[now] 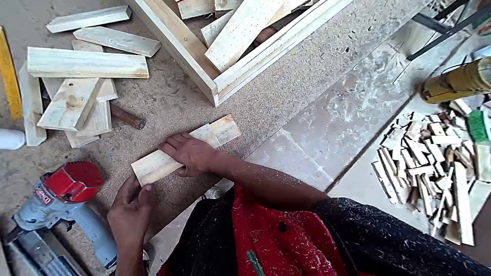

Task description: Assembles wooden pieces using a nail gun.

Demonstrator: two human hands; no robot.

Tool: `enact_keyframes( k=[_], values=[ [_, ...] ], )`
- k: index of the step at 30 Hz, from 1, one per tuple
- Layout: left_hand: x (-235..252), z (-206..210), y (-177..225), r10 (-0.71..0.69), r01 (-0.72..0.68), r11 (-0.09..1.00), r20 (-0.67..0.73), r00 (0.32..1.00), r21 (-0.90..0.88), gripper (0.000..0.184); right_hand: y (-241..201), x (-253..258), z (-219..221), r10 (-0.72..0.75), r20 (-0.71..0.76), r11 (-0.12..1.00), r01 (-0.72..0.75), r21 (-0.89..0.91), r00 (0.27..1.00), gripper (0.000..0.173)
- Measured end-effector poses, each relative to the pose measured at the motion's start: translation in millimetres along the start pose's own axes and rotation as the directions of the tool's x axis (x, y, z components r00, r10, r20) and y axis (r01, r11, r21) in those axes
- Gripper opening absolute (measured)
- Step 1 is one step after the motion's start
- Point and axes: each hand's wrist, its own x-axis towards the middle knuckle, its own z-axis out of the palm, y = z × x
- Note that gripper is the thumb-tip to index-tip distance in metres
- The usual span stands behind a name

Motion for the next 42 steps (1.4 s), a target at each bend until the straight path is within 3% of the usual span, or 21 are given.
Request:
enact_keyframes(
  k=[2, 4, 7, 9, 11, 14, 17, 20, 23, 25, 29, 32, 34, 36, 38, 40, 42],
  values=[
    [-14.2, -32.3, 2.7, 0.031, 0.008, 0.975, -0.17, 0.985, 0.223, 0.051, 1.0, 1.0, 0.2, -0.011, -0.004, 1.0, 0.011, 0.004, 1.0, 0.083],
    [-26.6, -59.0, -13.2, -0.112, 0.221, 0.918, -0.319, 0.941, 0.331, 0.068, 1.3, 1.7, -0.8, -0.007, -0.003, 1.0, 0.007, 0.007, 1.0, 0.084],
    [-28.2, -60.2, -59.1, -0.394, 0.431, 0.89, -0.223, 0.891, 0.148, 0.089, 3.6, -0.9, -2.0, 0.002, 0.018, 1.0, -0.003, 0.021, 1.0, 0.088],
    [-15.2, -50.5, -53.9, -0.431, 0.453, 0.884, -0.17, 0.886, 0.119, 0.098, 4.2, -3.5, -4.5, 0.007, 0.019, 0.999, -0.008, 0.052, 1.0, 0.091],
    [0.3, -41.8, -42.9, -0.483, 0.523, 0.833, -0.221, 0.847, 0.18, 0.108, 3.4, -3.4, -1.6, 0.003, -0.004, 0.998, -0.003, 0.065, 1.0, 0.092],
    [1.8, -51.4, -45.7, -0.564, 0.583, 0.812, -0.205, 0.8, 0.041, 0.11, 2.7, -3.0, 1.5, -0.005, -0.032, 0.998, 0.008, 0.063, 0.999, 0.091],
    [-28.6, -96.7, -14.9, -0.528, 0.517, 0.842, -0.041, 0.848, -0.156, 0.087, 4.3, -1.3, 1.1, -0.011, -0.058, 0.998, 0.015, 0.06, 0.998, 0.089],
    [-70.2, -142.4, 24.2, -0.419, 0.444, 0.794, 0.155, 0.895, -0.414, 0.036, 4.9, -2.7, 2.4, 0.005, -0.058, 0.996, 0.0, 0.087, 0.998, 0.089],
    [-82.6, -154.7, 56.5, -0.338, 0.45, 0.601, 0.3, 0.892, -0.66, 0.061, 4.0, -2.3, 0.0, 0.015, -0.038, 0.994, -0.011, 0.11, 0.999, 0.091],
    [-74.6, -147.7, 64.4, -0.264, 0.467, 0.541, 0.386, 0.884, -0.699, 0.066, 3.2, -2.2, -0.4, 0.025, -0.043, 0.991, -0.02, 0.129, 0.999, 0.094],
    [-52.2, -130.3, 62.1, -0.216, 0.542, 0.543, 0.517, 0.829, -0.642, 0.055, 1.9, -1.7, -5.1, 0.055, -0.002, 0.991, -0.054, 0.124, 0.999, 0.103],
    [-42.3, -136.1, 67.6, -0.248, 0.599, 0.521, 0.563, 0.788, -0.608, 0.064, 2.3, -2.2, -5.2, 0.068, 0.009, 0.989, -0.068, 0.134, 0.998, 0.107],
    [-39.3, -138.1, 73.0, -0.254, 0.598, 0.549, 0.565, 0.785, -0.584, 0.064, 3.4, -5.0, -6.4, 0.07, -0.061, 0.97, -0.053, 0.237, 0.996, 0.106],
    [-37.2, -137.0, 83.9, -0.249, 0.589, 0.555, 0.559, 0.791, -0.587, 0.065, 8.1, -8.5, -11.9, 0.115, -0.19, 0.866, -0.005, 0.5, 0.975, 0.099],
    [-29.0, -128.9, 91.2, -0.207, 0.563, 0.548, 0.551, 0.808, -0.619, 0.066, 20.3, -8.6, -16.3, 0.197, -0.296, 0.643, 0.105, 0.759, 0.935, 0.094],
    [-15.4, -112.1, 92.3, -0.158, 0.547, 0.56, 0.568, 0.808, -0.622, 0.062, 27.6, -11.3, -20.8, 0.304, -0.282, 0.412, 0.141, 0.9, 0.91, 0.093],
    [-4.3, -101.3, 91.7, -0.139, 0.556, 0.565, 0.593, 0.793, -0.61, 0.059, 31.8, -12.0, -22.0, 0.382, -0.284, 0.271, 0.187, 0.944, 0.88, 0.094]
  ],
)
